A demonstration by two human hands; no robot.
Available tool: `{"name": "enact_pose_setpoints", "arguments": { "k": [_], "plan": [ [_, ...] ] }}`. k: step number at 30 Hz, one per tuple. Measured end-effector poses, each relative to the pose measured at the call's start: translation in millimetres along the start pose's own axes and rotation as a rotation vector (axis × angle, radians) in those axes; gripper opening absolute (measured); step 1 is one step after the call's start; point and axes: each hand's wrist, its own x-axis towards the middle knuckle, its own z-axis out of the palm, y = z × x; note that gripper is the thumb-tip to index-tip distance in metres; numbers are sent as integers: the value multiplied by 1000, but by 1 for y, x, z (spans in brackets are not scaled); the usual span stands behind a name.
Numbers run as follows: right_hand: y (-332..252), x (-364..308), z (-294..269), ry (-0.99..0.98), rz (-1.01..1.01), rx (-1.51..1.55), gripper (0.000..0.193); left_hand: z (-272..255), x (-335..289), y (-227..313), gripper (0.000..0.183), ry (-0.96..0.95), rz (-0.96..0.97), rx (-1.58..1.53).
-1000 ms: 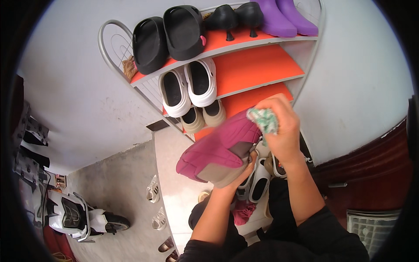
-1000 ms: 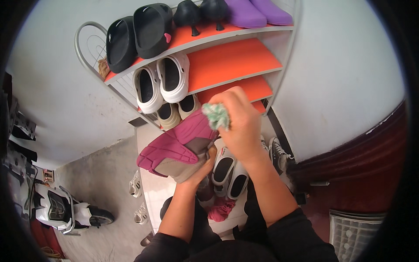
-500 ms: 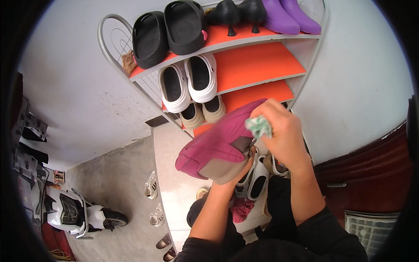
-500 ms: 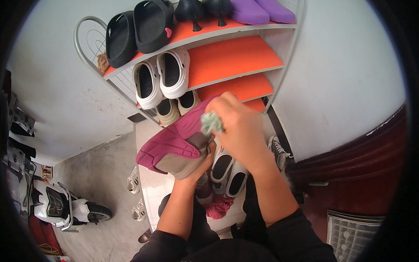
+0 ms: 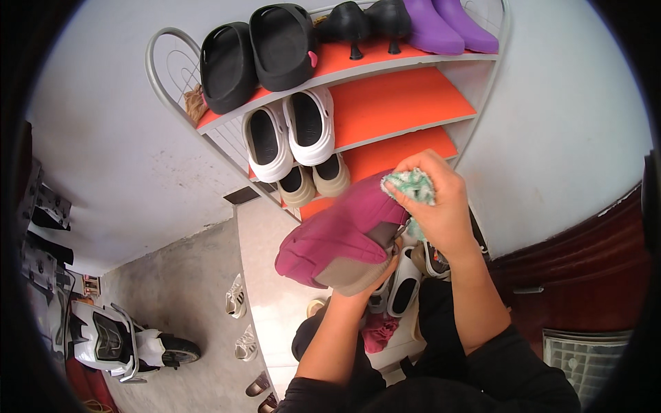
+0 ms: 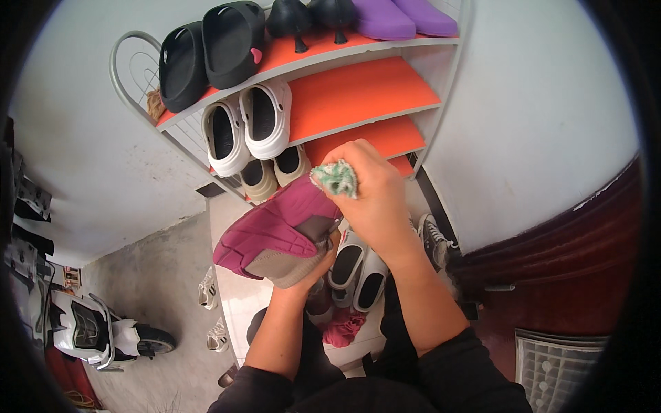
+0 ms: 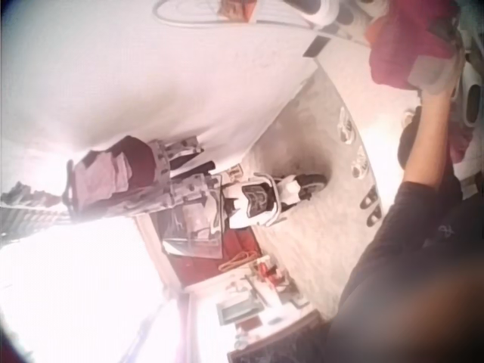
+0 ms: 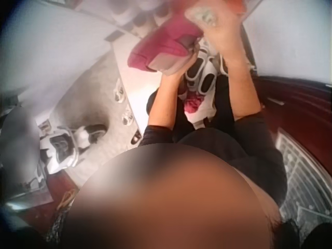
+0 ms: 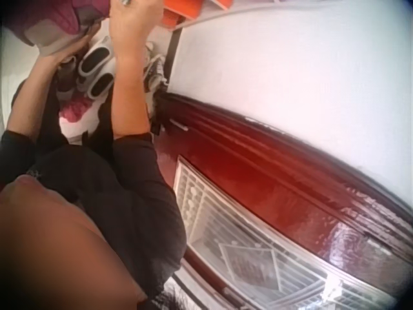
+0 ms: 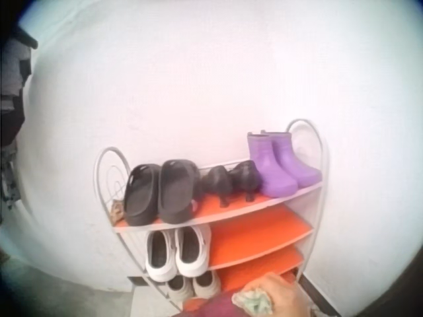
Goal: The person wipes the exterior of several pairs of shoes using a cloth. They handle pink sneakers, grey canvas shoes, and grey athletic shoes one by one, wiping them and placing them back on the orange shoe rack.
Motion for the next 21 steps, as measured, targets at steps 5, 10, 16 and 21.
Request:
{"name": "enact_pose_setpoints", "arguments": {
  "k": [5,10,16,21],
  "plan": [
    [21,6,-13,165,62,-71,19,-16,7,10,28,-364,-134,124],
    [-6,7,-25,139,272,287,15,-7,2,1,31,-136,-158,-241],
    [-15,-7,1,-36,8,146,21,-22,12,17,43,-122,-194,-27],
    [-22,-15,20,-146,-98,85,20,-18,9,15,44,50,-93,-380]
  ]
}}
